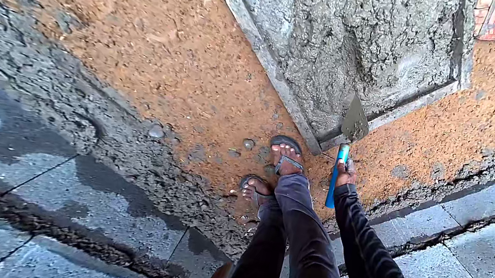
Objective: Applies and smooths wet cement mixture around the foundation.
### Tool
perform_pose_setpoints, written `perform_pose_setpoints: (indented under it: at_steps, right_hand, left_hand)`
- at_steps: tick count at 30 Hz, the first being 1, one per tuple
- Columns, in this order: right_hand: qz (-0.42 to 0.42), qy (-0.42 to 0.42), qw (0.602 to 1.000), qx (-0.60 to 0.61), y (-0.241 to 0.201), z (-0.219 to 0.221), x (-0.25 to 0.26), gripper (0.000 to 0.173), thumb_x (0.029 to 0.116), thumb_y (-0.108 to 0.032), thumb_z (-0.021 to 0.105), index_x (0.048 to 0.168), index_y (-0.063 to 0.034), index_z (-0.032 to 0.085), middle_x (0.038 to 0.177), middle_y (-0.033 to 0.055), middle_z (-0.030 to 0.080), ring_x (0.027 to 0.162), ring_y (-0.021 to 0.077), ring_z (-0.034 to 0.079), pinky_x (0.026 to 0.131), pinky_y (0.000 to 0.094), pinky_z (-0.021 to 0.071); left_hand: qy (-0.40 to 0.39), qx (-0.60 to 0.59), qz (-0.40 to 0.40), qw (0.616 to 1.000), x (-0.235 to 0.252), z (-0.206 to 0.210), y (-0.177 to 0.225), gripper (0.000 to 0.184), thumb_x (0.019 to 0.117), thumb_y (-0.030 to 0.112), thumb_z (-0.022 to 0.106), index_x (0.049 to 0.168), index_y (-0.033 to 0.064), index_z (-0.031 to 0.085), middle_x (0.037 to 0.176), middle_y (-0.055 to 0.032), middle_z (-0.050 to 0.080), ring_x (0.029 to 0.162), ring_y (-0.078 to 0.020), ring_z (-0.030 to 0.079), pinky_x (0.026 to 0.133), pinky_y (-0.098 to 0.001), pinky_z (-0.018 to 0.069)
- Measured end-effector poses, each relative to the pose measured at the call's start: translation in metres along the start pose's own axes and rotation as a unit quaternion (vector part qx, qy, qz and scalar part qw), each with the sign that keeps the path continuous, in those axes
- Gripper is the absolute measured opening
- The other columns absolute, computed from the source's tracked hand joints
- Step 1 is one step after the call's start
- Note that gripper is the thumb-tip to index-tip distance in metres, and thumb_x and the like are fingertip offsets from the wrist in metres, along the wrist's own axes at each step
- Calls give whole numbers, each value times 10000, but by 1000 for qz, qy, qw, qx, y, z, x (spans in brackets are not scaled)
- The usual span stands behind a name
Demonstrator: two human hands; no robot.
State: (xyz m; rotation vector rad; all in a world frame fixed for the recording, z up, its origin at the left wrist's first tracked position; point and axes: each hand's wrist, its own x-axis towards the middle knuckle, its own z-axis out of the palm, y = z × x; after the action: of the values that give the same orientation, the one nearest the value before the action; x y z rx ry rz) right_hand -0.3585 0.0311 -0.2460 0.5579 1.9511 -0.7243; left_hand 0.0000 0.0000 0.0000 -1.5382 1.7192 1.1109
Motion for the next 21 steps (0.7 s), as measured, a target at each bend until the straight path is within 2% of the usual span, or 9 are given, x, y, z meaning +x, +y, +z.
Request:
perform_pose_setpoints:
  at_steps: [2,5,6,9,11,14,16,18,21]
  right_hand:
    - [48,22,997,60,-3,21,6,388,1130,-387,389,1352,-94,513,802,158,624,514,257,579,471,440,540]
    - [113,13,992,54,-23,70,8,511,1129,-485,286,1419,-108,472,990,197,645,671,304,622,625,516,567]
    - [126,19,989,69,-26,83,6,542,1120,-522,271,1402,-109,482,985,191,650,673,303,628,627,516,568]
    - [114,34,985,122,-24,107,-7,549,1098,-573,306,1308,-105,501,811,133,596,571,237,566,532,454,526]
    - [125,27,985,113,-37,111,-23,528,1103,-567,285,1327,-123,461,792,107,561,582,217,558,552,440,525]
    - [103,7,990,100,-50,102,-22,496,1114,-532,298,1325,-120,477,741,92,551,492,190,526,456,387,497]
    - [78,-41,991,97,-66,99,-17,529,1111,-529,316,1374,-103,487,772,130,604,499,221,550,450,412,505]
    - [104,-47,992,53,-126,103,-61,540,1118,-528,232,1401,-123,450,885,123,618,592,214,572,544,396,529]
    - [124,-26,992,24,-216,107,-133,457,1153,-360,187,1431,-93,432,980,95,598,694,153,600,655,294,538]
  left_hand:
    - [4,-4,5,1000,2,0,-6,553,1064,411,400,1419,28,581,1439,-219,585,1338,-405,560,1144,-626,385]
    - [5,-7,3,1000,2,-2,-12,537,1060,389,421,1413,16,579,1435,-222,586,1325,-396,571,1137,-587,412]
    - [2,-7,1,1000,2,-3,-14,532,1060,379,428,1415,11,575,1434,-224,586,1322,-398,572,1134,-579,418]
    - [-24,-20,-25,999,2,-9,-11,517,1065,350,446,1432,3,555,1455,-232,566,1359,-403,539,1167,-569,390]
    - [-30,-34,-38,998,1,-12,-13,510,1064,334,464,1444,2,544,1473,-231,550,1380,-396,519,1174,-556,388]
    - [-19,-44,-31,998,0,-10,-15,511,1066,332,456,1440,-5,547,1464,-241,555,1364,-398,535,1163,-548,402]
    - [-19,-44,-28,998,0,-12,-16,513,1069,337,452,1437,-7,549,1459,-250,556,1358,-395,541,1160,-543,409]
    - [-21,-43,-28,998,0,-14,-17,510,1070,342,446,1431,-2,553,1456,-242,561,1358,-387,542,1153,-535,418]
    - [-24,-51,-31,998,2,-18,-19,512,1074,341,445,1435,-8,545,1469,-241,549,1376,-381,526,1163,-526,410]
